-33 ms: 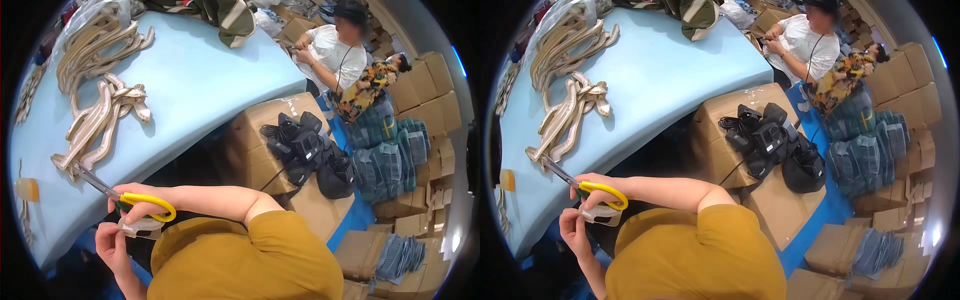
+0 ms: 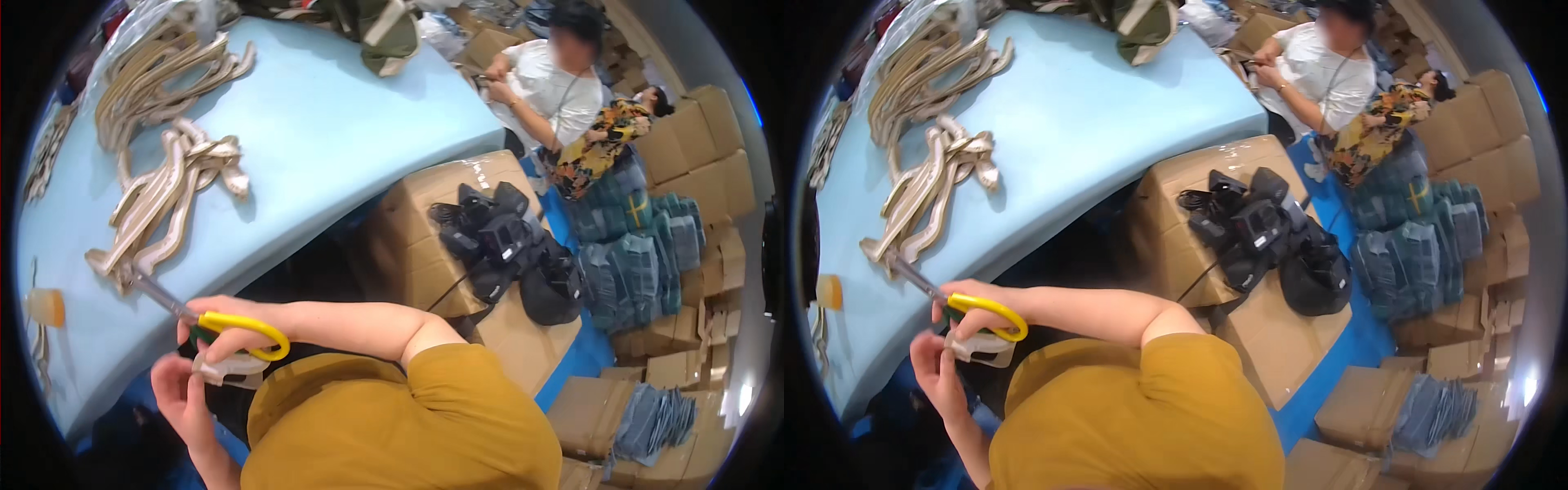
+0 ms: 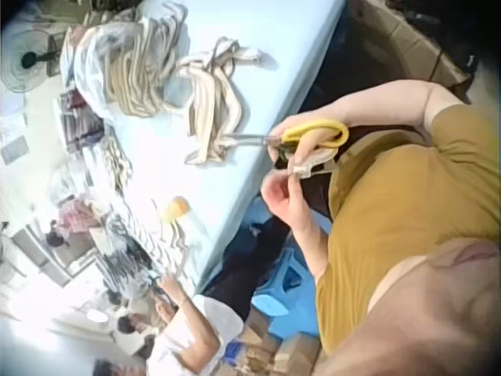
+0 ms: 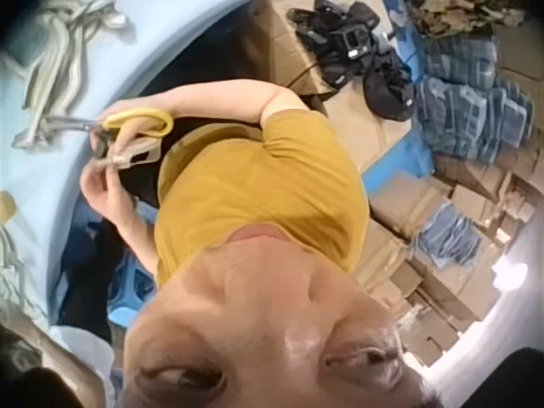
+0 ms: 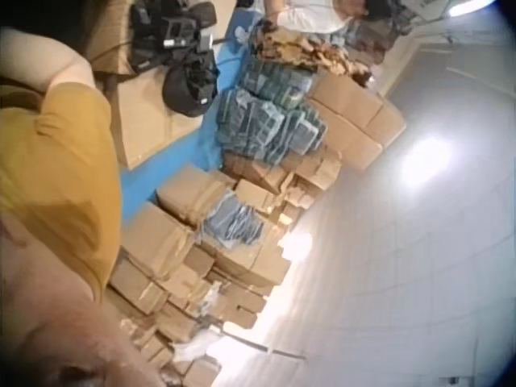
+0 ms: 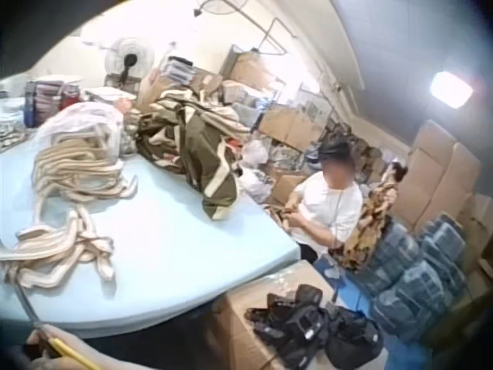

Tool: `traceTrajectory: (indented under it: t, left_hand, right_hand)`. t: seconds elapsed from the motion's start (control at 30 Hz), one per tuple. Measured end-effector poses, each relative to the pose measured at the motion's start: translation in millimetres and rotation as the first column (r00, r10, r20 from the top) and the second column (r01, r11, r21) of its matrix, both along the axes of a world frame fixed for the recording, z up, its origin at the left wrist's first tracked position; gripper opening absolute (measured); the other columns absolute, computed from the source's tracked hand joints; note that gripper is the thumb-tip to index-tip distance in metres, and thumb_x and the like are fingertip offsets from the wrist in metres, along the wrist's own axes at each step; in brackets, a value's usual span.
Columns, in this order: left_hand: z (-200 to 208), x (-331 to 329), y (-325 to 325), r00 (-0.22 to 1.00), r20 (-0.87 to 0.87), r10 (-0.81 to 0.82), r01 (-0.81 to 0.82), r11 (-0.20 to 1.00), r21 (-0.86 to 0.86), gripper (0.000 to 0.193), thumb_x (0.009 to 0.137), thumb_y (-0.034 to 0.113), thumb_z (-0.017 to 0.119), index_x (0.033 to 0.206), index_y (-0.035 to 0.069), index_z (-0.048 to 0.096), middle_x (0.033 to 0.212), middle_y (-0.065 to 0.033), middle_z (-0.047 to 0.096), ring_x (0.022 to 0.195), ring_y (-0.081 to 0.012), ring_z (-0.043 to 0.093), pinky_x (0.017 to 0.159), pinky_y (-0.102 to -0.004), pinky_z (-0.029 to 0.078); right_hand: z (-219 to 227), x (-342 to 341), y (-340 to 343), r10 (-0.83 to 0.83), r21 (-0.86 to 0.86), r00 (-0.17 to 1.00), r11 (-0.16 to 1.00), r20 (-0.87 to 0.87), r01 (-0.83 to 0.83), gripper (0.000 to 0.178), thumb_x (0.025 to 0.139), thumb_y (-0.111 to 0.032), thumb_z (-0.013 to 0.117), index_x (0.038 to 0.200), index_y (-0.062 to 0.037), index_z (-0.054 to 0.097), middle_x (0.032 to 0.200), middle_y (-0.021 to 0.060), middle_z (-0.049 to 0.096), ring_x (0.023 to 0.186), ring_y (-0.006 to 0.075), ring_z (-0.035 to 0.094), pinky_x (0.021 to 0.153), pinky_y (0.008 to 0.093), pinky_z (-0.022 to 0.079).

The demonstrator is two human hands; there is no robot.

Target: Trimming excess material from leather components using scissors.

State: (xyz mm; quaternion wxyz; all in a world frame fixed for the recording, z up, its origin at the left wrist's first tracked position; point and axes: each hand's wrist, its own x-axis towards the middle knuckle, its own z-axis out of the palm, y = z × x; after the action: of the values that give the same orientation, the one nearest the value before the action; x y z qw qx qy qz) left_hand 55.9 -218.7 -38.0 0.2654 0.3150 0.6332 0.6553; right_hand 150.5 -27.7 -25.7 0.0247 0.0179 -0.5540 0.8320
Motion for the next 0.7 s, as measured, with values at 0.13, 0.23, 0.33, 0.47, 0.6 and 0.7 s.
traceTrajectory:
  t: [0.13, 0.23, 0.33, 0.47, 0.6, 0.7]
  left_hand:
    - [-1.7, 0.1, 25.3, 0.846, 0.494, -0.2, 0.194, 0.979, 0.065, 0.015, 0.08, 0.007, 0.059, 0.093, 0.0, 0.056, 0.085, -0.0031, 0.056, 0.076, -0.0107, 0.053, 0.067, -0.0227, 0.043]
    - [5.3, 3.4, 34.0, 0.811, 0.566, -0.148, 0.167, 0.986, 0.017, 0.019, 0.082, 0.01, 0.061, 0.097, -0.001, 0.058, 0.086, -0.0044, 0.06, 0.077, -0.0099, 0.055, 0.068, -0.0235, 0.045]
    - [10.2, 12.0, 30.4, 0.804, 0.588, -0.085, 0.058, 0.996, 0.065, 0.017, 0.083, 0.005, 0.061, 0.099, -0.001, 0.059, 0.088, -0.0044, 0.063, 0.078, -0.008, 0.057, 0.07, -0.022, 0.046]
    - [18.1, 7.8, 23.8, 0.905, 0.411, 0.111, -0.125, 0.992, 0.007, 0.014, 0.081, 0.002, 0.062, 0.094, 0.001, 0.059, 0.082, -0.0024, 0.062, 0.07, -0.0051, 0.055, 0.063, -0.0197, 0.045]
    - [16.8, 1.6, 19.5, 0.904, 0.407, 0.135, -0.17, 0.984, 0.051, 0.012, 0.081, 0.003, 0.062, 0.092, 0.001, 0.058, 0.081, -0.0017, 0.062, 0.07, -0.0047, 0.054, 0.064, -0.0192, 0.044]
    - [18.1, 0.5, 18.4, 0.892, 0.437, 0.119, -0.159, 0.986, 0.056, 0.011, 0.081, 0.003, 0.062, 0.091, 0.001, 0.058, 0.081, -0.0017, 0.062, 0.072, -0.0043, 0.055, 0.066, -0.019, 0.045]
  right_hand:
    - [3.1, 12.1, 9.8, -0.122, 0.162, 0.992, 0.98, 0.024, 0.116, 0.041, 0.072, -0.016, 0.065, 0.107, -0.0041, 0.05, 0.095, 0.0041, 0.052, 0.082, 0.0106, 0.049, 0.076, 0.0259, 0.043]
    - [3.4, 19.3, 8.9, -0.177, 0.155, 0.979, 0.975, 0.102, 0.161, 0.036, 0.076, -0.004, 0.059, 0.11, -0.005, 0.048, 0.092, 0.0028, 0.05, 0.081, 0.009, 0.047, 0.073, 0.0242, 0.042]
    - [2.8, 20.9, 4.6, -0.314, 0.508, 0.944, 0.832, 0.096, 0.225, 0.038, 0.074, -0.006, 0.065, 0.109, -0.0071, 0.051, 0.08, 0.0035, 0.054, 0.073, 0.0107, 0.053, 0.066, 0.0249, 0.045]
    - [13.9, 24.6, 15.3, -0.38, 0.822, 0.905, 0.442, -0.192, 0.359, 0.039, 0.065, -0.004, 0.072, 0.099, -0.0034, 0.054, 0.074, 0.0083, 0.052, 0.063, 0.02, 0.053, 0.058, 0.0281, 0.045]
    - [17.2, 33.2, 18.9, -0.256, 0.919, 0.912, 0.149, -0.322, 0.366, 0.037, 0.06, -0.006, 0.074, 0.093, -0.0051, 0.056, 0.067, 0.0076, 0.05, 0.059, 0.0251, 0.05, 0.053, 0.0323, 0.042]
    - [14.9, 34.6, 18.0, -0.197, 0.932, 0.919, 0.054, -0.341, 0.358, 0.035, 0.06, -0.009, 0.074, 0.09, -0.0057, 0.057, 0.067, 0.0077, 0.05, 0.06, 0.0249, 0.051, 0.054, 0.0334, 0.042]
